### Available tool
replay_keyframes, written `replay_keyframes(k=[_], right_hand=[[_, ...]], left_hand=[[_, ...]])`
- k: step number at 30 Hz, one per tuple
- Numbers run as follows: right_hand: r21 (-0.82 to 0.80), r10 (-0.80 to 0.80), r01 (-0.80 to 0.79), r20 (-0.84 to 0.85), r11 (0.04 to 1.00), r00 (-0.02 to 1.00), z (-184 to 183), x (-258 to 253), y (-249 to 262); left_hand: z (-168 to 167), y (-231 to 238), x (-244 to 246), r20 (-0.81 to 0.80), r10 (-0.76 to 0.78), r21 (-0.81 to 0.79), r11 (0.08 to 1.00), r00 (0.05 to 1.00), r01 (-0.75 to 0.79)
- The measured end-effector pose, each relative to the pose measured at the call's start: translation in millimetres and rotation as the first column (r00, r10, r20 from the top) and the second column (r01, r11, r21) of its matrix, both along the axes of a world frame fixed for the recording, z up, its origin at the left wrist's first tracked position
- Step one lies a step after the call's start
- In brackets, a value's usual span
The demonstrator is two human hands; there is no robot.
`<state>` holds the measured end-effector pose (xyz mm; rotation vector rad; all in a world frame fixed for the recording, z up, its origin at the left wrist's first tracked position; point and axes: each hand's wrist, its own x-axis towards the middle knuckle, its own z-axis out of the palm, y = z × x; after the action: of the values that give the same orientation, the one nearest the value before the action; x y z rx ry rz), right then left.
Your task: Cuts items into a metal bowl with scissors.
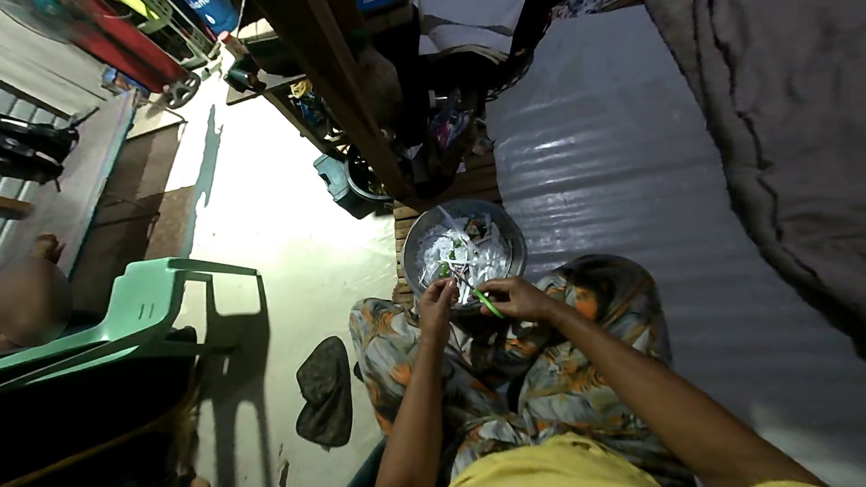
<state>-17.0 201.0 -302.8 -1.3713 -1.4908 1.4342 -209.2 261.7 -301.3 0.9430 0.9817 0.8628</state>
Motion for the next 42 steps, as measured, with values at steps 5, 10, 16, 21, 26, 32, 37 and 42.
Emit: replay_keyframes(k=[5, 10, 16, 21, 26, 32, 37, 42], right_hand=[[0.021, -0.024, 0.024, 0.006, 1.000, 1.000, 1.0, -0.4, -1.7], [0.062, 0.032, -0.039, 0.103, 0.997, 0.994, 0.5, -0.8, -2.1], [0.070, -0.019, 0.013, 0.085, 0.997, 0.996, 2.6, -1.0, -2.8], [0.079, -0.010, 0.001, 0.119, 0.997, 0.993, 2.8, -1.8, -2.9], [0.154, -0.010, -0.026, 0.224, 0.988, 0.974, -0.4, -2.4, -4.2], [0.183, -0.041, -0.002, 0.231, 0.983, 0.972, -2.0, -2.2, -3.9], [0.110, -0.119, 0.099, 0.197, 0.989, 0.973, 4.3, -2.0, -2.5], [0.100, -0.134, 0.118, 0.175, 0.988, 0.975, 2.2, -0.4, -1.8]], left_hand=[[-3.8, 1.5, -1.8, 0.029, 0.005, 0.026, 1.000, 1.000, -0.006], [-3.6, 1.5, -1.9, 0.040, 0.013, 0.022, 1.000, 0.999, -0.014], [-3.4, 1.5, -2.2, 0.024, 0.001, 0.039, 0.999, 1.000, -0.002], [-3.1, 2.1, -2.1, 0.027, 0.019, 0.026, 0.999, 0.999, -0.020], [-0.1, 1.6, -1.1, -0.009, 0.019, 0.012, 1.000, 1.000, -0.019], [-1.1, 3.0, -0.9, -0.019, 0.019, 0.033, 0.999, 1.000, -0.019], [-0.5, 3.4, -1.4, -0.038, 0.014, 0.029, 1.000, 0.999, -0.013], [1.1, 4.2, -1.0, -0.058, 0.040, 0.011, 0.999, 0.998, -0.039]])
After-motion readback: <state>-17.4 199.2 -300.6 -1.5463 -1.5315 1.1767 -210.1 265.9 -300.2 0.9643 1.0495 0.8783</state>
